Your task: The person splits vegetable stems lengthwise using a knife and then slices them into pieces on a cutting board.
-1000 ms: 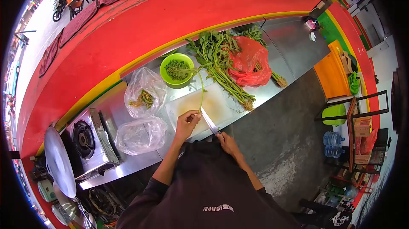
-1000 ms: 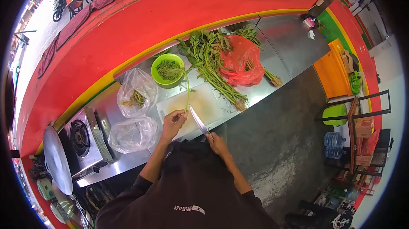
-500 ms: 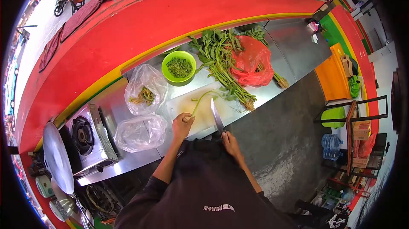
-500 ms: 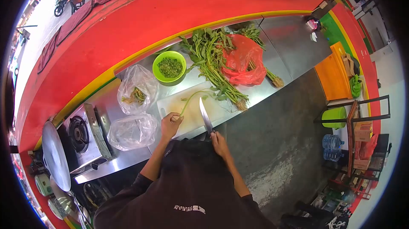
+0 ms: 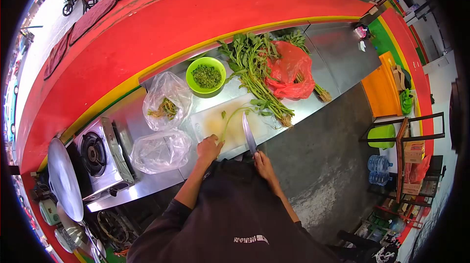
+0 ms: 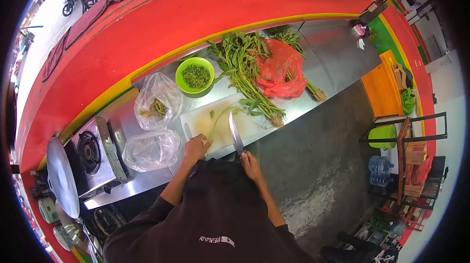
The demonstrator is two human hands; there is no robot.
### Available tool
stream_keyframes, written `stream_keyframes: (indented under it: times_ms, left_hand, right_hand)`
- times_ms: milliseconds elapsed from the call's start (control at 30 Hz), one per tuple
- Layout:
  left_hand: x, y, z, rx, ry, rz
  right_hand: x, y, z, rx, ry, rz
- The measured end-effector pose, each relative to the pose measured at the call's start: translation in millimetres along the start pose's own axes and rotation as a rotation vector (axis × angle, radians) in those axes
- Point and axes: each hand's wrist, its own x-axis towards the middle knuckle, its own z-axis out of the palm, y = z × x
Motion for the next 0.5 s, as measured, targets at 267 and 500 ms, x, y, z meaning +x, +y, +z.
stream_keyframes:
  times_ms: [267,500]
  left_hand:
    - [38,13,7,-0.09,0.249,0.295]
    - [54,24,25,-0.158,0.231,0.209]
  right_hand:
    - [5,13,0,0.045,-0.014,-0.013]
    - [7,10,8,0.022,-0.033,0.036]
